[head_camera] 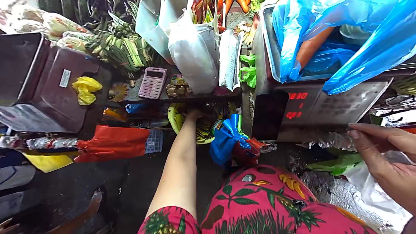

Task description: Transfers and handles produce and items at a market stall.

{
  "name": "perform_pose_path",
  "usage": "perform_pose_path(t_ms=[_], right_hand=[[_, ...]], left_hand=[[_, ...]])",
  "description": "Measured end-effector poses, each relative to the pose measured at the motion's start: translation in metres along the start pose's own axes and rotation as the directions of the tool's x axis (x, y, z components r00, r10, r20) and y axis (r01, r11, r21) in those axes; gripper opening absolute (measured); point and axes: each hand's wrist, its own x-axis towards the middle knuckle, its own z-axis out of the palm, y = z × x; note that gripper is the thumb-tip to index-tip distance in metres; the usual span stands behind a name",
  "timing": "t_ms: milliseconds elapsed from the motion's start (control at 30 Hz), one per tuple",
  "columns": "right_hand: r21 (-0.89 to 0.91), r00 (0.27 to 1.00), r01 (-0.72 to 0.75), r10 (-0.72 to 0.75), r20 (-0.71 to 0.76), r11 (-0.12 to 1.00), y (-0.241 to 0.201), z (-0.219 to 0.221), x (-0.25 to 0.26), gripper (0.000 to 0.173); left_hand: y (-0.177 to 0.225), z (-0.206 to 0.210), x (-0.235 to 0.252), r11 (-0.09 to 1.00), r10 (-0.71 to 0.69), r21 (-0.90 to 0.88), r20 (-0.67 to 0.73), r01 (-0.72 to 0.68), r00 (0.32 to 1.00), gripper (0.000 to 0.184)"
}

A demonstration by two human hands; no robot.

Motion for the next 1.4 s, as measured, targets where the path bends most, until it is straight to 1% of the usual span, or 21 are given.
perform_pose_path(t_ms=[100, 233, 400, 500, 533, 633, 733, 800, 833, 900, 967, 1033, 1067, 1133, 1167, 1233, 1267, 1300, 1333, 1367, 1400], right_hand=[[0.001, 1.000, 0.026, -0.026, 0.004, 1.000, -0.005, 0.001, 0.003, 0.030], [-0.002, 1.000, 0.018, -0.018, -0.019, 1.000, -0.006, -0.002, 0.000, 0.030], [-0.008, 1.000, 0.000, 0.000, -0.028, 1.000, 0.002, -0.005, -0.007, 0.030], [-0.049, 0.999, 0.026, -0.028, -0.037, 0.998, 0.000, -0.008, -0.006, 0.030], [-0.075, 0.998, 0.042, -0.046, -0.049, 0.996, -0.003, -0.010, -0.004, 0.029], [-0.143, 0.994, 0.048, -0.061, -0.089, 0.989, -0.007, -0.017, 0.001, 0.029], [-0.184, 0.989, 0.007, -0.034, -0.147, 0.983, 0.003, -0.026, 0.004, 0.028], [-0.226, 0.983, -0.066, 0.025, -0.179, 0.972, 0.013, -0.039, 0.005, 0.027], [-0.250, 0.979, -0.129, 0.082, -0.189, 0.960, 0.021, -0.049, 0.007, 0.026], [-0.273, 0.951, -0.275, 0.219, -0.217, 0.922, 0.042, -0.070, 0.013, 0.026], [-0.279, 0.910, -0.372, 0.289, -0.295, 0.885, 0.074, -0.091, 0.027, 0.027], [-0.250, 0.872, -0.454, 0.368, -0.323, 0.855, 0.105, -0.113, 0.050, 0.029], [-0.234, 0.857, -0.486, 0.407, -0.316, 0.842, 0.121, -0.122, 0.064, 0.029], [-0.214, 0.833, -0.541, 0.483, -0.270, 0.813, 0.157, -0.135, 0.096, 0.031], [-0.219, 0.822, -0.566, 0.521, -0.232, 0.795, 0.176, -0.138, 0.112, 0.034], [-0.279, 0.785, -0.614, 0.607, -0.119, 0.739, 0.217, -0.141, 0.146, 0.044], [-0.337, 0.764, -0.624, 0.641, -0.073, 0.705, 0.237, -0.140, 0.162, 0.049], [-0.389, 0.738, -0.630, 0.674, -0.031, 0.672, 0.255, -0.139, 0.177, 0.053], [-0.429, 0.716, -0.628, 0.698, 0.008, 0.649, 0.272, -0.136, 0.189, 0.055], [-0.462, 0.698, -0.619, 0.714, 0.048, 0.636, 0.285, -0.134, 0.199, 0.057], [-0.479, 0.689, -0.604, 0.719, 0.089, 0.637, 0.297, -0.132, 0.206, 0.059]], left_hand=[[0.006, -0.002, -0.007, 0.999, -0.032, -0.033, -0.013, 0.032, 0.999, 0.066], [0.010, 0.007, -0.003, 0.994, -0.106, -0.037, -0.097, 0.102, 0.990, 0.089], [0.007, 0.010, -0.004, 0.993, -0.081, -0.092, -0.149, 0.068, 0.985, 0.109], [-0.006, 0.011, 0.001, 0.984, -0.079, -0.172, -0.157, 0.052, 0.985, 0.107], [-0.007, 0.009, 0.000, 0.986, -0.060, -0.165, -0.143, 0.036, 0.988, 0.104], [-0.006, 0.011, 0.005, 0.988, 0.046, -0.140, -0.139, -0.066, 0.989, 0.095], [0.001, 0.004, -0.003, 0.997, 0.042, -0.065, -0.120, -0.050, 0.992, 0.090], [0.004, 0.003, -0.008, 0.999, 0.034, -0.007, -0.111, -0.035, 0.993, 0.087], [0.005, 0.004, -0.007, 0.999, 0.035, 0.028, -0.103, -0.032, 0.994, 0.086], [0.005, 0.009, -0.002, 0.995, 0.075, 0.081, -0.106, -0.066, 0.992, 0.077], [0.008, 0.012, -0.003, 0.989, 0.101, 0.119, -0.091, -0.090, 0.991, 0.073], [0.018, 0.003, -0.022, 0.971, 0.105, 0.217, -0.011, -0.101, 0.994, 0.073], [0.016, 0.004, -0.023, 0.964, 0.106, 0.246, 0.001, -0.103, 0.994, 0.072], [0.000, 0.019, -0.001, 0.961, 0.153, 0.251, -0.122, -0.119, 0.981, 0.068], [-0.002, 0.020, -0.003, 0.950, 0.171, 0.285, -0.135, -0.127, 0.976, 0.064], [0.006, 0.011, -0.027, 0.892, 0.203, 0.420, -0.037, -0.169, 0.979, 0.058], [0.013, 0.004, -0.043, 0.833, 0.238, 0.506, 0.033, -0.222, 0.971, 0.055], [0.015, 0.001, -0.052, 0.808, 0.280, 0.526, 0.053, -0.265, 0.958, 0.053], [0.015, 0.001, -0.061, 0.835, 0.303, 0.478, 0.011, -0.271, 0.953, 0.052], [0.010, 0.005, -0.062, 0.868, 0.310, 0.427, -0.067, -0.253, 0.949, 0.053], [0.010, 0.007, -0.068, 0.891, 0.273, 0.403, -0.107, -0.209, 0.956, 0.056]])
